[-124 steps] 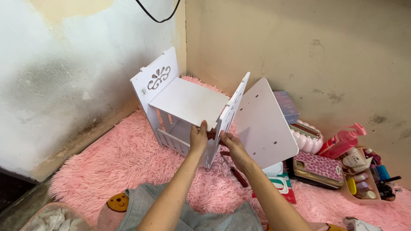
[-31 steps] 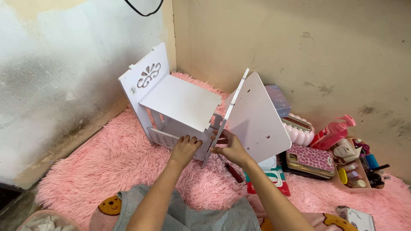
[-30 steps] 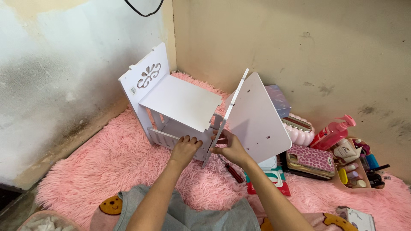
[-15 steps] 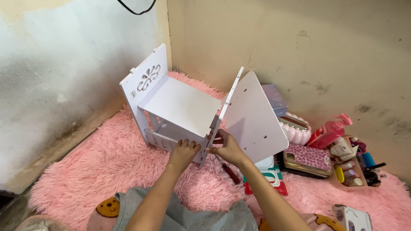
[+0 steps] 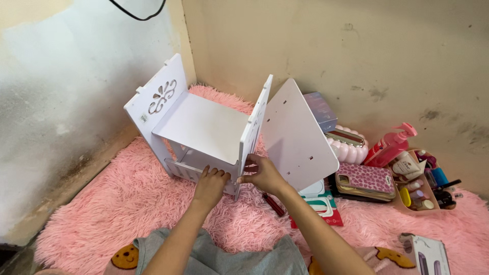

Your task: The person assembles a white plastic storage unit on a pink rug. They connect side panels, insert a top shelf, and fit a slatted front panel into the frame.

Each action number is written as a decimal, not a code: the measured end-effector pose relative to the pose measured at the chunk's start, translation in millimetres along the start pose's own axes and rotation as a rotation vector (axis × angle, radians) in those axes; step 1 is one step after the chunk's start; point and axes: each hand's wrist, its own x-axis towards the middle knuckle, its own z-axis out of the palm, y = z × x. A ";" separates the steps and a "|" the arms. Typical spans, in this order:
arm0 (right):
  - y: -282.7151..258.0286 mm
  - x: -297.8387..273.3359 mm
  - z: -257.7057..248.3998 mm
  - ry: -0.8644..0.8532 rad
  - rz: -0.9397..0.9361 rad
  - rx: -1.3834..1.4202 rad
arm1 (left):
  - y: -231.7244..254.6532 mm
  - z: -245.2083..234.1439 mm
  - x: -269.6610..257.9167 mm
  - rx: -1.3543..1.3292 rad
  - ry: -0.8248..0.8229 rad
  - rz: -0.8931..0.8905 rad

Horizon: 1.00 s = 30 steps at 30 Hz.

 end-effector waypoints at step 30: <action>13.0 4.2 6.1 0.050 -0.014 -0.088 | 14.5 -22.3 13.1 -0.065 -0.391 -0.147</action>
